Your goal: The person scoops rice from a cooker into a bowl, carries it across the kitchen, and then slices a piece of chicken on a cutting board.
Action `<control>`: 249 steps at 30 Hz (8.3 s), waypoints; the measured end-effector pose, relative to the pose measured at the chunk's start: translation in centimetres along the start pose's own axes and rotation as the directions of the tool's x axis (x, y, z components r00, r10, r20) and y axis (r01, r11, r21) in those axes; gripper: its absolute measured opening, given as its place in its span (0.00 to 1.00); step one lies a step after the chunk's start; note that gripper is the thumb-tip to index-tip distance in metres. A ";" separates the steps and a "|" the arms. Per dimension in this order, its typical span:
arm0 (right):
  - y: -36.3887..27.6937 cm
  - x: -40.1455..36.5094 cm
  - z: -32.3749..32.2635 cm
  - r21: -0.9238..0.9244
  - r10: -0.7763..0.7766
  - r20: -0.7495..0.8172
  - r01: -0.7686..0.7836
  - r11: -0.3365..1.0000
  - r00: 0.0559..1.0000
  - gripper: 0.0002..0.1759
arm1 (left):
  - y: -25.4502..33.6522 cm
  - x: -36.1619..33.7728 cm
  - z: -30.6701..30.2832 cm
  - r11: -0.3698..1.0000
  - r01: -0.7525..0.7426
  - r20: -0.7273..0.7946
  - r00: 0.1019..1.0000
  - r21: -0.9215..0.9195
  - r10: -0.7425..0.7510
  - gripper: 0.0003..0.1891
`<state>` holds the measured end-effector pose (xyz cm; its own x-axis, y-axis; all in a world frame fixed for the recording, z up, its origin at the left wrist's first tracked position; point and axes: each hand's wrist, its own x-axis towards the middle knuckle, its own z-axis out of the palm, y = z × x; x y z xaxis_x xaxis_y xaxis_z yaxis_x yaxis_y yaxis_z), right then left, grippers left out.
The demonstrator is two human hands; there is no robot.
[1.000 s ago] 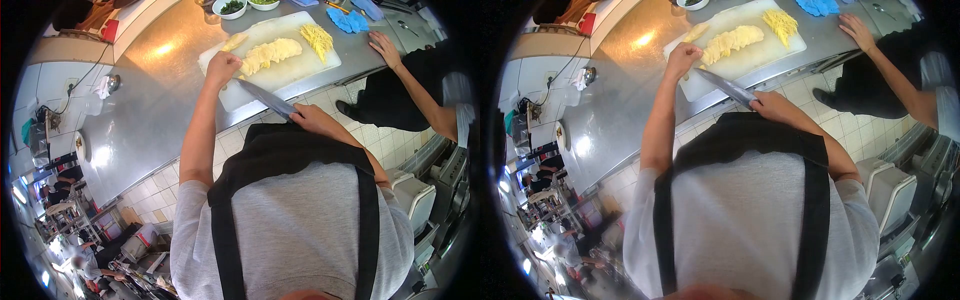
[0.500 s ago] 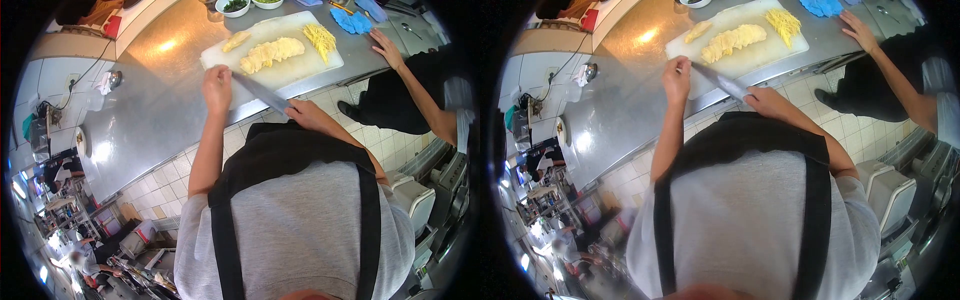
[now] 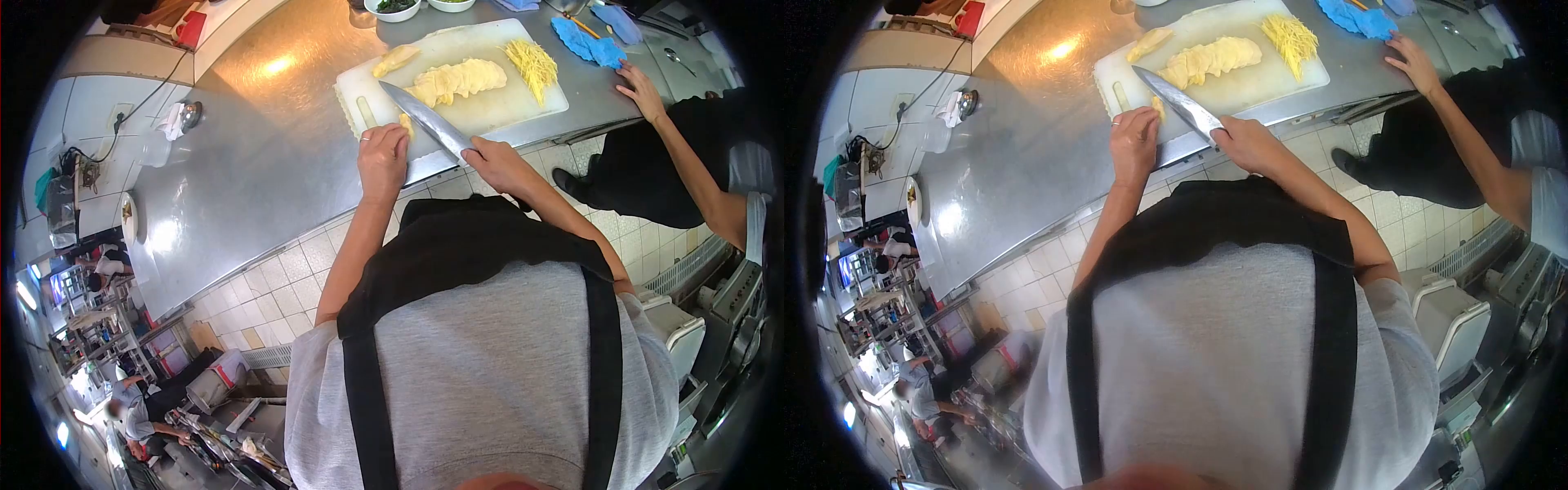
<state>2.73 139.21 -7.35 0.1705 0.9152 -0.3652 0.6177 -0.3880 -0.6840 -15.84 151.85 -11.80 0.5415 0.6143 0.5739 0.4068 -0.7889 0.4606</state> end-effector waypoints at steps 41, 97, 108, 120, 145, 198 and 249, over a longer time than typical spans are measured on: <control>-1.9 2.8 0.1 0.110 0.036 0.038 -0.040 0.993 0.999 0.19 | 0.3 0.4 0.0 1.000 -0.011 0.031 0.999 -0.006 0.011 0.07; 3.3 -3.2 0.0 -0.004 -0.023 0.174 0.024 1.000 0.985 0.20 | 0.0 0.0 0.7 0.999 0.043 -0.061 0.997 0.002 -0.043 0.06; 3.3 -4.4 -0.1 -0.008 -0.004 0.146 0.005 1.000 0.989 0.19 | -2.4 3.8 -1.0 0.958 0.277 0.177 0.949 -0.071 -0.261 0.11; 2.1 -4.8 -0.5 -0.023 0.030 0.126 -0.027 0.999 0.992 0.19 | -4.2 5.6 -0.6 0.938 0.346 0.410 0.861 -0.037 -0.302 0.11; 2.6 -4.4 -0.9 -0.051 -0.020 0.120 0.026 0.998 0.993 0.18 | -5.4 9.4 0.6 0.954 0.262 0.519 0.841 -0.143 -0.153 0.06; 2.6 -2.3 -1.6 0.112 0.048 -0.104 -0.036 0.993 0.993 0.20 | -1.1 5.2 1.0 0.996 0.091 0.246 0.965 -0.006 -0.086 0.16; -1.0 0.7 0.9 0.223 0.021 0.106 -0.045 0.974 0.994 0.20 | 0.5 -0.9 -1.3 0.997 0.014 -0.033 0.999 0.071 -0.011 0.05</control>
<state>1.59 140.16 -7.47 0.1012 0.8899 -0.4447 0.4225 -0.4432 -0.7906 -17.12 150.90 -11.20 0.5124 0.6233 0.5906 0.4651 -0.7797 0.4193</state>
